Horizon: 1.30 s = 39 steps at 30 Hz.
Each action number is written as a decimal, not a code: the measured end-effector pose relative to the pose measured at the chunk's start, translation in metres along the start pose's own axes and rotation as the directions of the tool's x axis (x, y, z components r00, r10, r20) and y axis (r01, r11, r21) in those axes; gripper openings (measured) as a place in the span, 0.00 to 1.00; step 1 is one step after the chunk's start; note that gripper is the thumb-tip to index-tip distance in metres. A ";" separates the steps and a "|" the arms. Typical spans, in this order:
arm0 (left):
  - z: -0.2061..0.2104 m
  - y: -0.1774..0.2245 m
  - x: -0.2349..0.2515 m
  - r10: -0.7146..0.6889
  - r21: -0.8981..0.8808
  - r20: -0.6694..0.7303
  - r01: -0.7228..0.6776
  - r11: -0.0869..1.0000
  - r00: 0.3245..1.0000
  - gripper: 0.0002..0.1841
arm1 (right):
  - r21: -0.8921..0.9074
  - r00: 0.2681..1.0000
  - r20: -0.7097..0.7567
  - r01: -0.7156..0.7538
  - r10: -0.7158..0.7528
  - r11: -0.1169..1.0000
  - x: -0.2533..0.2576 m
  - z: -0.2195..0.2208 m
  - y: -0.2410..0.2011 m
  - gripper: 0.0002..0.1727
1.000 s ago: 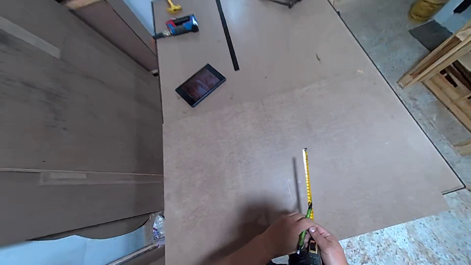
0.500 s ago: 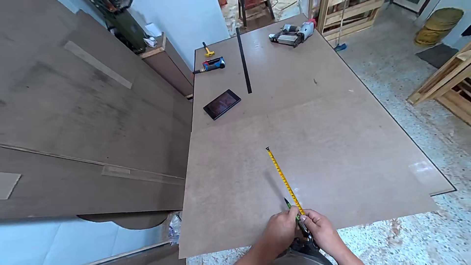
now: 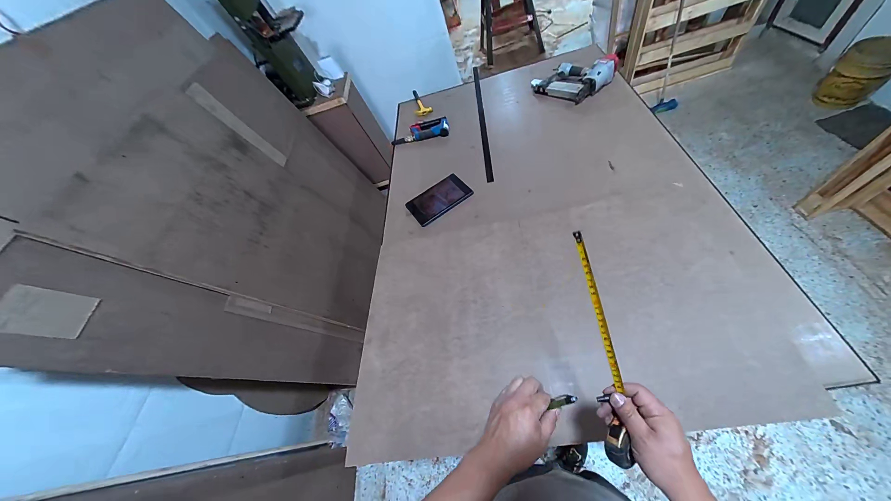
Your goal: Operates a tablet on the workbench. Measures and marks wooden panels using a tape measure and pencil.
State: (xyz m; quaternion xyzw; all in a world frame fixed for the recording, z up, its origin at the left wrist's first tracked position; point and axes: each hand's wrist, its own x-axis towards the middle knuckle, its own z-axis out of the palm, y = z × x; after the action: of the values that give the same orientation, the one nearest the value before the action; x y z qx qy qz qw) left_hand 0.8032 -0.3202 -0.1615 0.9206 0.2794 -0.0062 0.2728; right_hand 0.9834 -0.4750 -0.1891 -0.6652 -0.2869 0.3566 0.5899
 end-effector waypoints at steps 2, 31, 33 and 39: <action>-0.013 0.008 -0.002 0.029 -0.108 -0.001 -0.029 0.994 1.000 0.17 | -0.034 1.000 0.019 -0.016 0.017 0.999 -0.002 0.001 -0.020 0.15; -0.035 0.005 0.015 0.180 -0.051 -0.337 -0.209 0.977 0.924 0.17 | 0.031 0.985 -0.056 0.164 -0.163 0.986 0.021 0.023 -0.046 0.12; -0.035 0.003 0.015 0.183 -0.053 -0.327 -0.211 0.976 0.927 0.17 | 0.004 0.984 -0.038 0.174 -0.174 0.985 0.022 0.024 -0.046 0.11; -0.031 -0.004 0.014 0.176 -0.083 -0.317 -0.212 0.974 0.932 0.17 | -0.047 0.982 0.024 0.189 -0.188 0.981 0.025 0.026 -0.043 0.10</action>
State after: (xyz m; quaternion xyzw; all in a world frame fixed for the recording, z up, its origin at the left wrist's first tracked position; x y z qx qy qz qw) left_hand 0.8091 -0.2946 -0.1391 0.9159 0.2260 0.1804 0.2783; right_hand 0.9782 -0.4342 -0.1513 -0.6458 -0.3631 0.2986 0.6016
